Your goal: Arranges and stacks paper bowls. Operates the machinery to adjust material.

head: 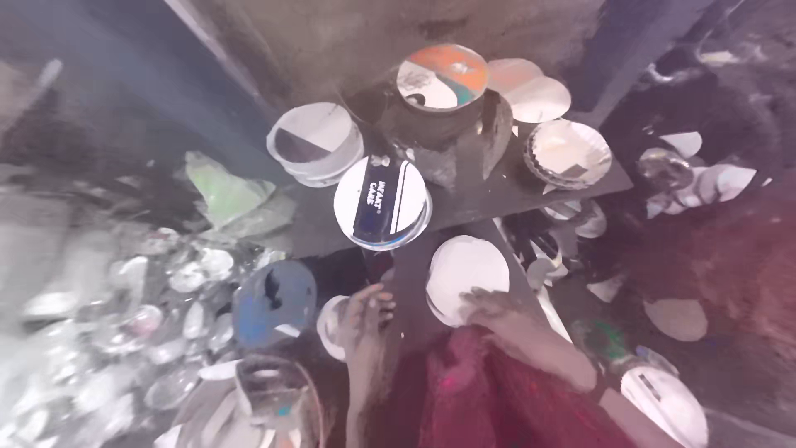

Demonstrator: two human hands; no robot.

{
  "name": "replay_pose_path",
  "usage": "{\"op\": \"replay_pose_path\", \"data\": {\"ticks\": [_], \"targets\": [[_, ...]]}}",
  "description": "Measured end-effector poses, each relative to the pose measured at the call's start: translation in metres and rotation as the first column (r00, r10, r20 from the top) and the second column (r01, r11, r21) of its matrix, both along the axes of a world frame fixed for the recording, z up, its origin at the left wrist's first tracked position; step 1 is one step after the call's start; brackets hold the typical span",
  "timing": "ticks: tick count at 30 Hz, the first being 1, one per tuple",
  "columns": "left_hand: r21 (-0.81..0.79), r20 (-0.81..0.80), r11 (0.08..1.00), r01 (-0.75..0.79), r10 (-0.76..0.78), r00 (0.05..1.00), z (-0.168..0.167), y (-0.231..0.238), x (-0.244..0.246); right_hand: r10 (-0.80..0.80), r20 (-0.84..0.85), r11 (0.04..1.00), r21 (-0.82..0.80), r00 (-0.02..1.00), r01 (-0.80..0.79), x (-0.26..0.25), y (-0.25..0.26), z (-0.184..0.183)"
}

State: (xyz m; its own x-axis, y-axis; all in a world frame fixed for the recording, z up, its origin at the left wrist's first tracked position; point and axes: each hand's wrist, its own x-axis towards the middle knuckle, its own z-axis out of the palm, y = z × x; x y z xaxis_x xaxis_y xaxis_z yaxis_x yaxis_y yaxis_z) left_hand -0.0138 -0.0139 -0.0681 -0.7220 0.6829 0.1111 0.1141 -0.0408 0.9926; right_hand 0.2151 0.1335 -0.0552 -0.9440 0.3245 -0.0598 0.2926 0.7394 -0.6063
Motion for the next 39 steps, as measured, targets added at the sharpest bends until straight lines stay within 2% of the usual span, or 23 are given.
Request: {"op": "replay_pose_path", "data": {"ticks": [2,4,5,7,9,11,12,16,18,20,22,23,25,27,29,32,33,34,36,38,39], "targets": [[-0.031,0.018,0.999,0.008,-0.008,1.0,-0.002,-0.001,0.003,-0.099,-0.16,0.981,0.147,0.982,0.123,-0.006,0.003,0.007],[-0.03,0.028,0.999,0.022,-0.021,0.999,-0.001,0.001,0.006,-0.18,-0.221,0.953,0.204,0.959,0.226,-0.022,0.007,0.011],[-0.031,0.031,0.999,0.026,-0.025,0.999,-0.001,0.005,0.008,-0.224,-0.198,0.937,0.224,0.954,0.267,-0.03,0.012,0.009],[-0.071,-0.009,0.996,0.054,-0.054,0.998,0.001,0.008,0.012,-0.352,-0.033,0.902,0.255,0.935,0.348,-0.044,0.024,-0.005],[-0.179,-0.169,0.98,0.092,-0.123,0.978,-0.003,0.011,0.015,-0.475,0.12,0.867,0.232,0.872,0.441,-0.045,0.047,-0.02],[-0.332,-0.376,0.94,0.082,-0.212,0.902,-0.007,0.014,0.021,-0.555,0.091,0.828,0.16,0.827,0.538,-0.037,0.072,-0.025],[-0.396,-0.417,0.914,0.084,-0.26,0.871,-0.009,0.016,0.027,-0.584,0.047,0.81,0.098,0.81,0.578,-0.03,0.08,-0.027],[-0.465,-0.467,0.883,0.061,-0.303,0.831,-0.023,0.027,0.039,-0.647,-0.008,0.733,-0.281,0.763,0.619,0.002,0.106,-0.04],[-0.484,-0.462,0.874,0.037,-0.291,0.838,-0.02,0.031,0.038,-0.683,-0.012,0.652,-0.46,0.73,0.602,0.013,0.109,-0.045],[-0.509,-0.43,0.86,0.037,-0.291,0.854,-0.014,0.036,0.034,-0.73,-0.059,0.574,-0.592,0.68,0.565,0.014,0.104,-0.045],[-0.449,-0.463,0.892,0.042,-0.273,0.843,-0.016,0.041,0.033,-0.738,-0.125,0.564,-0.654,0.663,0.505,0.009,0.098,-0.044],[-0.41,-0.484,0.91,0.056,-0.269,0.833,-0.017,0.044,0.033,-0.726,-0.147,0.589,-0.639,0.672,0.496,0.006,0.096,-0.045],[-0.372,-0.499,0.922,0.111,-0.299,0.813,-0.018,0.049,0.036,-0.694,-0.153,0.671,-0.491,0.704,0.555,-0.003,0.092,-0.046],[-0.417,-0.499,0.896,0.154,-0.367,0.785,-0.017,0.052,0.042,-0.686,-0.163,0.717,-0.315,0.709,0.622,-0.009,0.092,-0.041],[-0.499,-0.485,0.852,0.158,-0.426,0.764,-0.015,0.054,0.047,-0.682,-0.163,0.727,-0.256,0.713,0.637,-0.006,0.097,-0.033],[-0.554,-0.506,0.826,0.107,-0.436,0.744,-0.012,0.053,0.052,-0.685,-0.346,0.726,-0.251,0.642,0.64,0.02,0.1,-0.024],[-0.564,-0.507,0.82,0.097,-0.436,0.744,-0.011,0.053,0.053,-0.653,-0.443,0.73,-0.15,0.614,0.667,0.032,0.096,-0.015],[-0.562,-0.517,0.823,0.084,-0.429,0.741,-0.011,0.053,0.054,-0.602,-0.517,0.706,0.01,0.608,0.708,0.045,0.09,0.0],[-0.526,-0.575,0.849,0.048,-0.396,0.716,-0.015,0.054,0.054,-0.516,-0.578,0.583,0.304,0.632,0.753,0.065,0.076,0.034],[-0.485,-0.627,0.874,0.022,-0.365,0.688,-0.019,0.058,0.054,-0.493,-0.566,0.508,0.429,0.661,0.747,0.076,0.067,0.046],[-0.486,-0.632,0.874,0.022,-0.369,0.682,-0.019,0.061,0.054,-0.531,-0.514,0.527,0.421,0.673,0.738,0.076,0.066,0.043]]}}
